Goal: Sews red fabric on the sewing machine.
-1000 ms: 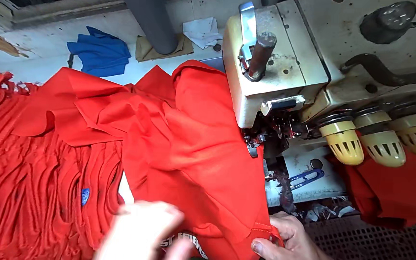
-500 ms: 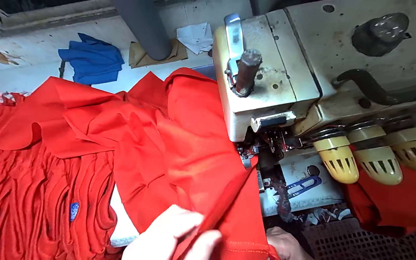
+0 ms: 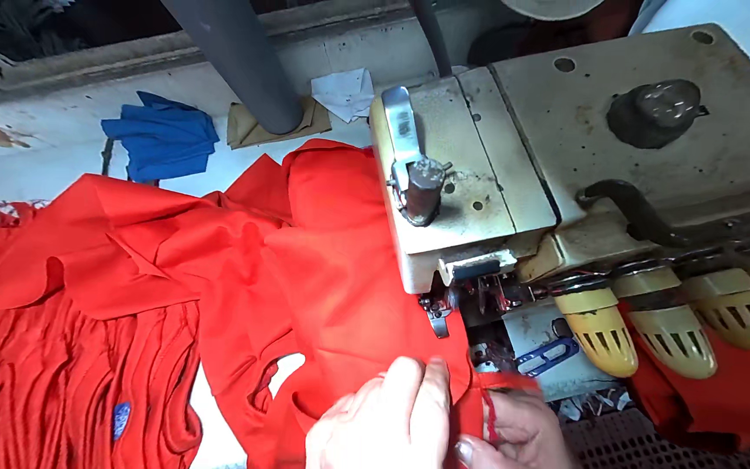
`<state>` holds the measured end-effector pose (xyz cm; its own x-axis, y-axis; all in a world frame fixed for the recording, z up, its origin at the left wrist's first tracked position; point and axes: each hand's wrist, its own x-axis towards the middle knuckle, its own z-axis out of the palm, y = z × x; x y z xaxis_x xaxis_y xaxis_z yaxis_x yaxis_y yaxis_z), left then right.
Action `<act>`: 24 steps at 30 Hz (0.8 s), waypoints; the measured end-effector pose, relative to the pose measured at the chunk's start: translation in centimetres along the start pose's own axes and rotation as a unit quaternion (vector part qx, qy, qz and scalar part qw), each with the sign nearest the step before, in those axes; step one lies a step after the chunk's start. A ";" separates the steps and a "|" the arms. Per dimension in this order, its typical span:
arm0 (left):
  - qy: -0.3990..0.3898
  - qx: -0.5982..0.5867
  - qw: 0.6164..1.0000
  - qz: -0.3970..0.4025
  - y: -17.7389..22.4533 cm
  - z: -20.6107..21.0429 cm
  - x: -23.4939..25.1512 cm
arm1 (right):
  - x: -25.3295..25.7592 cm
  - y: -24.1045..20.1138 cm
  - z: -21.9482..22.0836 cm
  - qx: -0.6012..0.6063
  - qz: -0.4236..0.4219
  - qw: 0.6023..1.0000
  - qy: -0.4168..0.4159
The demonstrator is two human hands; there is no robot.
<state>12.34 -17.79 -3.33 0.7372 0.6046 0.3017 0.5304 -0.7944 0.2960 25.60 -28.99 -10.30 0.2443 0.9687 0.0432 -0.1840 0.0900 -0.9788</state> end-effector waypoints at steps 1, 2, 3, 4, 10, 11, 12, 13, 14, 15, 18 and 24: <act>0.004 0.012 1.000 0.000 -0.1 0.1 0.5 | 0.4 0.0 0.2 0.007 -0.003 1.000 0.001; 0.004 0.020 1.000 -0.001 -0.2 0.1 0.8 | 0.6 0.0 0.4 0.010 -0.004 1.000 0.007; 0.003 0.024 1.000 -0.001 -0.3 0.1 1.0 | 0.8 0.0 0.6 0.015 -0.004 1.000 0.013; 0.006 0.025 1.000 -0.001 -0.4 0.2 1.2 | 0.8 0.0 0.8 0.022 -0.002 1.000 0.018; 0.007 0.011 1.000 -0.013 -0.3 0.2 1.3 | 0.5 0.1 1.1 0.062 0.022 0.998 0.026; 0.009 0.010 1.000 -0.014 -0.1 0.2 1.4 | 0.5 0.1 1.2 0.063 0.019 0.998 0.025; 0.013 0.009 1.000 -0.012 0.0 0.4 1.5 | 0.6 0.1 1.2 0.061 0.015 0.998 0.023; 0.020 0.010 1.000 -0.011 0.1 0.7 1.6 | 0.6 0.1 1.2 0.060 0.012 0.998 0.021; 0.029 0.014 0.999 -0.012 0.2 1.1 1.8 | 0.7 0.0 1.3 0.057 0.011 0.998 0.021; 0.035 0.015 0.999 -0.013 0.3 1.3 2.0 | 0.8 -0.1 1.4 0.052 0.010 0.998 0.021; 0.046 0.028 0.998 -0.008 0.7 1.9 2.7 | 0.9 -0.3 1.5 0.036 0.006 0.999 0.033; 0.026 0.053 0.998 0.010 1.5 1.9 3.2 | 1.3 -0.9 1.6 -0.015 -0.014 0.999 0.045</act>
<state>16.26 -17.19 -3.64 0.7267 0.5885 0.3544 0.5591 -0.8064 0.1927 24.59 -27.42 -9.01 0.3341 0.9410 0.0544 -0.1468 0.1090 -0.9831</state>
